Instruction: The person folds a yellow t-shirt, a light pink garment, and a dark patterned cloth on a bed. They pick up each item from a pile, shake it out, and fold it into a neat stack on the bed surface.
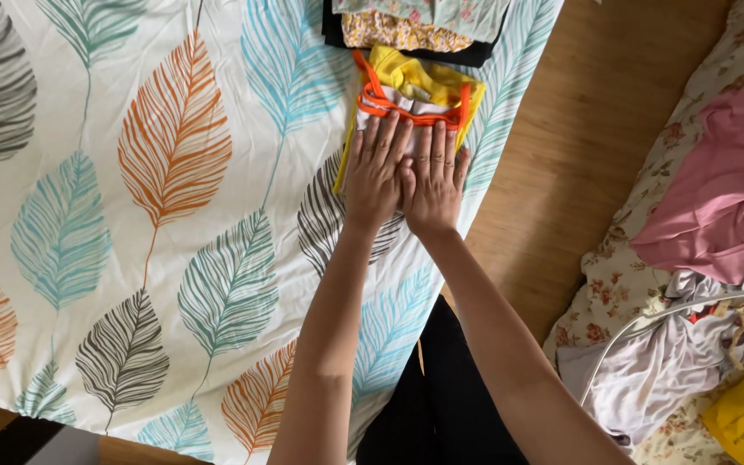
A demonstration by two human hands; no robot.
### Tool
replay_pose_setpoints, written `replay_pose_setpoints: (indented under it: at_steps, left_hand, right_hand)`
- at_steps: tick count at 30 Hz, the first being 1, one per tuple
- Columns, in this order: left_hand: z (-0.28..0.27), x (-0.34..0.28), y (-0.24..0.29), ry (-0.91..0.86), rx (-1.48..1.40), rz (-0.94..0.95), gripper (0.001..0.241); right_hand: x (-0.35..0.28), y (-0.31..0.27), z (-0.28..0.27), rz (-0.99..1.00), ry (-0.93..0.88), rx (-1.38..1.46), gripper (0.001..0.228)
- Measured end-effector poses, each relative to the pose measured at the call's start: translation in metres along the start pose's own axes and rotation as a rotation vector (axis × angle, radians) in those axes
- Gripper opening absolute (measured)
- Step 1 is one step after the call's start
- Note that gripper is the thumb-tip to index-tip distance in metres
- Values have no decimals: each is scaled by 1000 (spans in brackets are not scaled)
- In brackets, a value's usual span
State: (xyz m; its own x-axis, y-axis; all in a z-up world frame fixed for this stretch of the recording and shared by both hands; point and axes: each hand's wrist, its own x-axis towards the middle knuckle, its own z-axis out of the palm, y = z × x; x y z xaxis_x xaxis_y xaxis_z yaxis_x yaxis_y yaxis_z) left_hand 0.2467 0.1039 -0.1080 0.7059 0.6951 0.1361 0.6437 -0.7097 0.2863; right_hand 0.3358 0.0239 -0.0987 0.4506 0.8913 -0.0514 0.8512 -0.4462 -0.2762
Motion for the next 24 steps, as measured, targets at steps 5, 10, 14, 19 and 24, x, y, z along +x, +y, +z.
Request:
replay_pose_setpoints:
  at_steps: [5,10,14,19,24]
  left_hand:
    - [-6,1,-12,-2,59,49,53]
    - [3,-3,-10,10,64,58,55]
    - [10,-15,-4,70,145,12,59]
    - [-23,-74,29,309,34,103,57]
    - [-25,-190,25,61,38,210,76]
  right_hand:
    - [-14,10,4,22,26,0,70]
    - [-24,10,2,49,28,-6,73]
    - [-53,9,-3,39,9,17,74]
    - [-143,19,1,-25,23,-168,74]
    - [-267,44,39,-73,-256,26,101]
